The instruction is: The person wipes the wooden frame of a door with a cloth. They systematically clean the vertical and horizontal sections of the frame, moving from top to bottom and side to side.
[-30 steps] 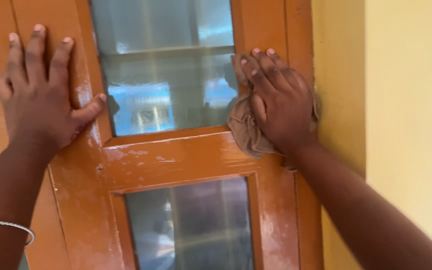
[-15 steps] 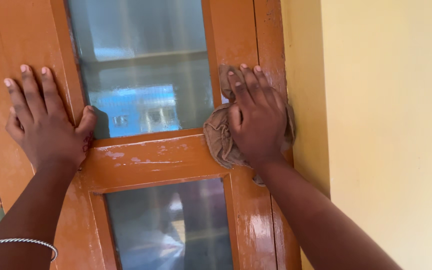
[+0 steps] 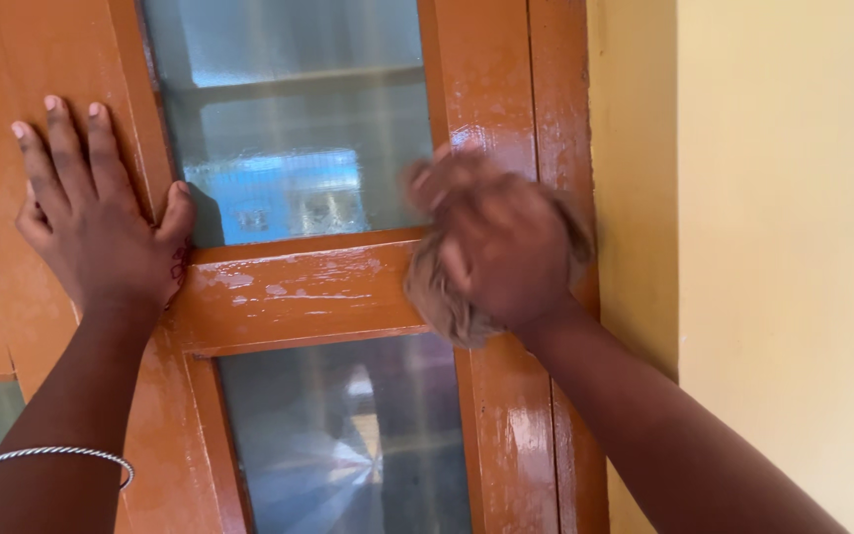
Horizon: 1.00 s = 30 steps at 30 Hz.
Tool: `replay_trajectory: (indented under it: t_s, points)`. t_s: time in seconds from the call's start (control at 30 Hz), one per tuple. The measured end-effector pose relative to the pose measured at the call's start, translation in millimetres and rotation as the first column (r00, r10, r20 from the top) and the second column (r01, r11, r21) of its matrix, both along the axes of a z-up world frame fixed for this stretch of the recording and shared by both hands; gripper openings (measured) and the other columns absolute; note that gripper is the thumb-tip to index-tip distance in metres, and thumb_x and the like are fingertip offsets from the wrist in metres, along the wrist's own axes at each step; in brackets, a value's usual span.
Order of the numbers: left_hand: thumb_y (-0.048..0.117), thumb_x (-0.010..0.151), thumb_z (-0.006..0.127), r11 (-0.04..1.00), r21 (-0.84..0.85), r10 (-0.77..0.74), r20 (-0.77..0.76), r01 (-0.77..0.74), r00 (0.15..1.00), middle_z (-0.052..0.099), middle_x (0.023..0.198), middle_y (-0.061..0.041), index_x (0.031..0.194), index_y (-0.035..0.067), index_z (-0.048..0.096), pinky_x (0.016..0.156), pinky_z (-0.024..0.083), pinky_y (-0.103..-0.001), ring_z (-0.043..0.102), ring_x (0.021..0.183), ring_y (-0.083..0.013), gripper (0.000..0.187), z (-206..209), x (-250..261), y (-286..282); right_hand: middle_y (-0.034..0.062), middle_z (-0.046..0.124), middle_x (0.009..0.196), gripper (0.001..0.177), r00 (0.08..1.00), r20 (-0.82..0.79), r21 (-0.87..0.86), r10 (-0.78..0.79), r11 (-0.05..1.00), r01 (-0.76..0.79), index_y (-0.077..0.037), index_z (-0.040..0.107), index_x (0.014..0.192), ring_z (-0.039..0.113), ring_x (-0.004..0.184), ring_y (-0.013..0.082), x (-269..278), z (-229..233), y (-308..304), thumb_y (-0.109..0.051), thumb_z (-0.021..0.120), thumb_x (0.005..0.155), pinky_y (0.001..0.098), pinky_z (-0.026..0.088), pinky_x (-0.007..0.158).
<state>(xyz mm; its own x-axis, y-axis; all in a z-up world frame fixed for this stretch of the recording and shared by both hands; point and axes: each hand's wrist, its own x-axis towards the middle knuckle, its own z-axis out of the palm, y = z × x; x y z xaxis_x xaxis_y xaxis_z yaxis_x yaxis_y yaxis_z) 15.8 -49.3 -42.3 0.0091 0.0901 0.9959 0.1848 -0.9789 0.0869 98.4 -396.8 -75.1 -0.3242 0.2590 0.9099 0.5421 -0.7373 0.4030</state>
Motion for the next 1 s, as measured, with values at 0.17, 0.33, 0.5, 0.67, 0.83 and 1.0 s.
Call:
replay_trajectory:
  t_s: [0.17, 0.33, 0.5, 0.67, 0.83, 1.0]
  points:
    - [0.043, 0.104, 0.06, 0.999, -0.014, -0.035, -0.003, 0.035, 0.999, 0.015, 0.181, -0.012, 0.172, 0.012, 0.027, 0.121, 0.019, -0.06, 0.007, 0.164, -0.0341, 0.082, -1.0, 3.2, 1.7, 0.0113, 0.07, 0.135, 0.017, 0.997, 0.064, -0.001, -0.045, 0.999, 0.045, -0.009, 0.07, 0.101, 0.063, 0.136, 0.0266, -5.5, -10.6, 1.2, -0.014, 0.062, 0.087, 0.0447, 0.052, 0.097]
    - [0.045, 0.106, 0.062, 1.0, -0.017, 0.003, -0.014, -0.003, 1.0, 0.014, 0.183, -0.011, 0.172, 0.013, 0.027, 0.122, 0.02, -0.059, 0.007, 0.167, -0.0333, 0.081, -1.6, 0.8, 2.1, 0.011, 0.071, 0.13, 0.029, 0.996, 0.018, 0.046, -0.091, 0.995, 0.09, -0.009, 0.076, 0.11, 0.063, 0.119, 0.0254, -1.9, -17.5, 1.3, -0.018, 0.064, 0.086, 0.0452, 0.053, 0.097]
    - [0.046, 0.106, 0.062, 1.0, -0.029, 0.003, -0.017, -0.004, 1.0, 0.014, 0.182, -0.009, 0.176, 0.014, 0.027, 0.122, 0.02, -0.059, 0.007, 0.165, -0.0333, 0.085, -1.2, -0.5, -0.7, 0.0104, 0.07, 0.136, 0.037, 0.976, 0.215, -0.326, -0.013, 0.942, 0.085, -0.011, 0.076, 0.117, 0.062, 0.132, 0.0266, -9.6, -22.5, 3.5, -0.02, 0.061, 0.085, 0.0436, 0.052, 0.097]
    - [0.046, 0.105, 0.061, 0.999, -0.033, 0.022, 0.005, -0.022, 1.0, 0.013, 0.179, -0.008, 0.173, 0.017, 0.025, 0.122, 0.019, -0.06, 0.008, 0.163, -0.033, 0.083, -2.2, -2.5, -5.6, 0.0082, 0.068, 0.138, 0.042, 0.995, 0.063, 0.062, -0.08, 0.995, 0.076, -0.009, 0.076, 0.123, 0.062, 0.136, 0.0274, -22.5, -25.5, 10.6, -0.013, 0.058, 0.085, 0.0445, 0.052, 0.098]
    - [0.044, 0.102, 0.06, 1.0, -0.02, 0.004, 0.03, -0.003, 1.0, 0.015, 0.176, -0.008, 0.171, 0.017, 0.025, 0.121, 0.021, -0.058, 0.01, 0.161, -0.0332, 0.082, -3.6, -4.6, -6.6, 0.0117, 0.067, 0.141, 0.043, 0.994, 0.074, 0.026, -0.077, 0.997, 0.076, -0.008, 0.074, 0.127, 0.06, 0.138, 0.0294, -32.1, -30.2, 19.9, -0.011, 0.056, 0.088, 0.0449, 0.051, 0.1]
    - [0.042, 0.101, 0.061, 1.0, -0.006, -0.017, 0.08, 0.018, 0.997, 0.02, 0.174, -0.007, 0.169, 0.018, 0.028, 0.119, 0.023, -0.056, 0.014, 0.159, -0.0325, 0.079, -2.5, -4.2, -5.7, 0.0143, 0.064, 0.144, 0.045, 0.992, 0.009, 0.132, -0.129, 0.983, 0.126, -0.006, 0.07, 0.131, 0.056, 0.142, 0.0332, -36.2, -40.0, 45.8, -0.013, 0.055, 0.088, 0.048, 0.049, 0.104]
